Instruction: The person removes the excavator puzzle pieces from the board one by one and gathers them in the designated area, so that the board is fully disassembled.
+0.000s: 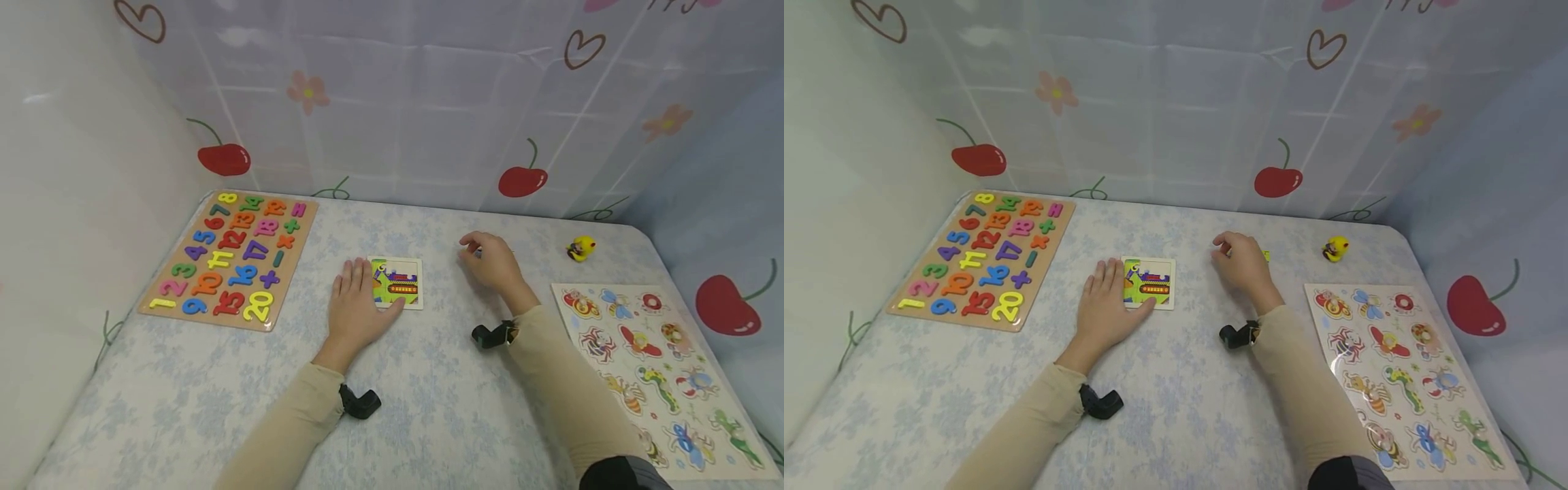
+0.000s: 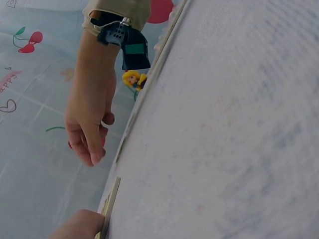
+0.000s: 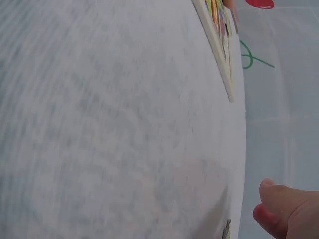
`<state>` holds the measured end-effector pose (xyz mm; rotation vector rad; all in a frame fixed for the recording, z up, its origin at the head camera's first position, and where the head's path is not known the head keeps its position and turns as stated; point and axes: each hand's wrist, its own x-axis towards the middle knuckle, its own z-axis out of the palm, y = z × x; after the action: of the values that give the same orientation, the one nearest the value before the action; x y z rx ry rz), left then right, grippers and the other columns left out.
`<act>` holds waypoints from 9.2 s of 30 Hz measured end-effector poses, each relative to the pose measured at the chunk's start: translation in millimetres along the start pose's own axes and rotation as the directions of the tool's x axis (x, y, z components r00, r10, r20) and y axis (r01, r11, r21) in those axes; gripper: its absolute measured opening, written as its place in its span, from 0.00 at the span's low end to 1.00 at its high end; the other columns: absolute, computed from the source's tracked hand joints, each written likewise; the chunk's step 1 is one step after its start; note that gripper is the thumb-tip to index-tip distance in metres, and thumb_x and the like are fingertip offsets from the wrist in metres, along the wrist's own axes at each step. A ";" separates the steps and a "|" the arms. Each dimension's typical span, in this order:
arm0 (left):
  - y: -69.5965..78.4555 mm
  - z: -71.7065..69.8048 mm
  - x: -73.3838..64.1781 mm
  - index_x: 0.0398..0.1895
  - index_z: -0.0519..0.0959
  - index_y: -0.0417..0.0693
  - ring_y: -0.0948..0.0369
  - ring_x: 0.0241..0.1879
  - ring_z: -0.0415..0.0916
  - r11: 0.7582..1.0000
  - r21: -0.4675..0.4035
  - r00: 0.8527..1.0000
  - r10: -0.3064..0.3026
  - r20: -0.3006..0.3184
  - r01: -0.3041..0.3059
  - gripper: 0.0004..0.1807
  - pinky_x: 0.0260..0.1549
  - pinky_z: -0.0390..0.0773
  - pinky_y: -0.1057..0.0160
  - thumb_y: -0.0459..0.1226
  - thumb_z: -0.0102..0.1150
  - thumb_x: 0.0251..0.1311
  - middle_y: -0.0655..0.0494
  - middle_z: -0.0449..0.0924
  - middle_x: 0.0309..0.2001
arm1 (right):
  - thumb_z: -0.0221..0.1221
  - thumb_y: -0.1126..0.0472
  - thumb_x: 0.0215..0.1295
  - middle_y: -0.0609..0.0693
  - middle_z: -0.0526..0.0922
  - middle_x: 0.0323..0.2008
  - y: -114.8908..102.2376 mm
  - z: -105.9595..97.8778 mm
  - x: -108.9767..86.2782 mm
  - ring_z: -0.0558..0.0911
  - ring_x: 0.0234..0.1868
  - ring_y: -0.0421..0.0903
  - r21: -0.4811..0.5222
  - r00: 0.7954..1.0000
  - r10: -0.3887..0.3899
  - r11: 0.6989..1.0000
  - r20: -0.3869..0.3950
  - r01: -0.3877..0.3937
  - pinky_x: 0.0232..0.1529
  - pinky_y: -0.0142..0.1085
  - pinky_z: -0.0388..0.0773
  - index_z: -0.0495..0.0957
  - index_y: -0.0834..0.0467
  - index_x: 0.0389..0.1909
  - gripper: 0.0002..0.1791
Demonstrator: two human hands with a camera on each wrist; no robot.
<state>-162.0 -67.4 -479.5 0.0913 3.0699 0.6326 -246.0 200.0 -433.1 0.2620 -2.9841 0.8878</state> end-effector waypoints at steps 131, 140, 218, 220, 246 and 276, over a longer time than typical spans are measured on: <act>-6.8 0.7 -0.1 0.79 0.48 0.72 0.49 0.81 0.33 0.999 0.047 1.000 0.012 -0.001 -0.012 0.45 0.76 0.39 0.43 0.72 0.39 0.60 0.49 0.41 0.81 | 0.62 0.55 0.69 0.50 0.80 0.39 -42.2 32.1 -1.9 0.75 0.39 0.48 0.003 0.983 -0.045 0.999 0.177 0.046 0.42 0.42 0.73 0.81 0.53 0.54 0.15; -6.4 -0.2 -0.3 0.76 0.53 0.80 0.47 0.81 0.33 0.997 0.070 1.000 0.025 0.003 -0.025 0.39 0.76 0.40 0.41 0.71 0.38 0.62 0.47 0.41 0.81 | 0.65 0.52 0.66 0.48 0.80 0.39 -50.1 44.6 -13.5 0.75 0.40 0.46 0.017 0.962 -0.123 0.992 0.243 0.122 0.44 0.40 0.74 0.84 0.52 0.51 0.15; 4.8 0.1 1.4 0.74 0.63 0.72 0.45 0.80 0.37 0.999 0.029 0.999 -0.023 -0.040 0.024 0.40 0.75 0.41 0.38 0.70 0.48 0.58 0.45 0.44 0.80 | 0.58 0.55 0.72 0.55 0.81 0.44 39.4 -21.8 -55.6 0.77 0.41 0.50 0.196 0.983 0.163 0.965 0.086 -0.177 0.39 0.36 0.74 0.76 0.57 0.52 0.14; 4.8 -0.5 1.2 0.74 0.63 0.72 0.45 0.80 0.37 1.000 0.021 0.999 -0.022 -0.037 0.023 0.40 0.75 0.40 0.38 0.70 0.48 0.58 0.45 0.44 0.80 | 0.57 0.55 0.72 0.56 0.81 0.45 45.8 -28.8 -57.9 0.77 0.43 0.51 0.159 0.978 0.195 0.966 0.071 -0.204 0.39 0.36 0.74 0.76 0.57 0.53 0.14; 5.8 -1.7 0.1 0.77 0.57 0.72 0.46 0.80 0.36 1.000 0.018 1.000 -0.011 -0.017 0.011 0.42 0.75 0.40 0.39 0.71 0.46 0.59 0.46 0.43 0.80 | 0.62 0.55 0.67 0.59 0.80 0.44 46.1 -39.6 -62.2 0.77 0.42 0.55 -0.091 0.949 0.316 0.945 -0.010 -0.315 0.40 0.45 0.72 0.74 0.60 0.53 0.19; 3.7 -0.7 -1.5 0.80 0.52 0.56 0.49 0.80 0.38 0.999 0.028 0.999 -0.024 -0.021 0.025 0.51 0.76 0.40 0.41 0.71 0.46 0.58 0.53 0.46 0.80 | 0.62 0.54 0.68 0.49 0.80 0.38 -56.3 39.9 -17.0 0.74 0.37 0.46 0.120 0.966 -0.119 0.988 0.231 0.093 0.39 0.39 0.72 0.80 0.53 0.56 0.17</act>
<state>-160.2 -64.4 -477.3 0.0477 3.0947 0.5931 -218.7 134.5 -437.2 0.5636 -3.1013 1.0795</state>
